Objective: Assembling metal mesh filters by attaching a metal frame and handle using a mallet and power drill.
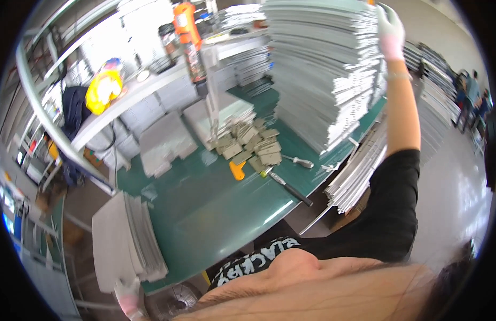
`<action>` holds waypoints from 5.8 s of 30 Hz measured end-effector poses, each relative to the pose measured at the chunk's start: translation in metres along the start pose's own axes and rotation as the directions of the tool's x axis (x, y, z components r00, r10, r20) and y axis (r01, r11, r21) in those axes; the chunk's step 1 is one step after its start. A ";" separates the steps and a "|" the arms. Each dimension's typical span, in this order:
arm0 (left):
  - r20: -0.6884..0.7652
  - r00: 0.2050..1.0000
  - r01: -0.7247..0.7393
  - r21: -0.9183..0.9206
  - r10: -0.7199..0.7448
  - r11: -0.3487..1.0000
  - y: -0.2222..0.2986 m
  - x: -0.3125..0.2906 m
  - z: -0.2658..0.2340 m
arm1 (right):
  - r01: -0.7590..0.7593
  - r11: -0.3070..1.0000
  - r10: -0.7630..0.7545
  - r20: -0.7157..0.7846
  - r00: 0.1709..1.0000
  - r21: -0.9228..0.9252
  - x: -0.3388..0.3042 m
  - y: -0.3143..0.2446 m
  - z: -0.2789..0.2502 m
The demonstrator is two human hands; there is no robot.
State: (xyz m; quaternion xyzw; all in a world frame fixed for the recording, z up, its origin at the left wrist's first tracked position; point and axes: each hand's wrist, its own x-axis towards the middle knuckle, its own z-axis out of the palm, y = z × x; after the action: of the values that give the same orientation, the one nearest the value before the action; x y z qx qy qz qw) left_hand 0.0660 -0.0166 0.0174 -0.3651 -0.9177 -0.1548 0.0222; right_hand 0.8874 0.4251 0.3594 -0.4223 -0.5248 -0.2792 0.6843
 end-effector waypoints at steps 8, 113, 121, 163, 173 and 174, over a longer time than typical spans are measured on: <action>0.069 0.996 0.053 -0.036 -0.051 0.998 0.014 -0.002 -0.042 | -0.257 0.960 0.144 0.597 0.789 0.109 -0.248 -0.072 -0.036; 0.116 0.970 -0.173 -0.295 0.215 0.940 0.253 0.010 0.183 | -0.317 0.947 -0.036 0.999 0.040 0.047 -0.531 -0.233 0.053; 0.235 0.961 -0.050 -0.358 0.142 0.932 0.256 0.016 0.180 | -0.282 0.959 -0.010 0.999 -0.047 -0.004 -0.523 -0.234 0.056; -0.235 0.872 -0.484 -0.552 0.430 0.679 0.239 -0.042 0.136 | -0.678 0.619 0.286 0.691 0.665 0.397 -0.399 -0.130 0.316; -0.016 0.594 -0.438 -0.845 0.804 0.306 0.287 -0.046 0.117 | -0.363 0.929 0.210 0.715 0.667 0.065 -0.420 -0.143 0.269; -0.017 0.596 -0.439 -0.844 0.803 0.308 0.287 -0.047 0.117 | -0.363 0.929 0.208 0.716 0.667 0.068 -0.418 -0.138 0.279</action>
State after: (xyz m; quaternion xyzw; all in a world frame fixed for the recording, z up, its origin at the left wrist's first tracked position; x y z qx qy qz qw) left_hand 0.3037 0.1840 -0.0244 -0.6922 -0.5090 -0.4334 -0.2720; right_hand 0.5165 0.5757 0.0259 -0.5004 -0.6959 0.0677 0.5106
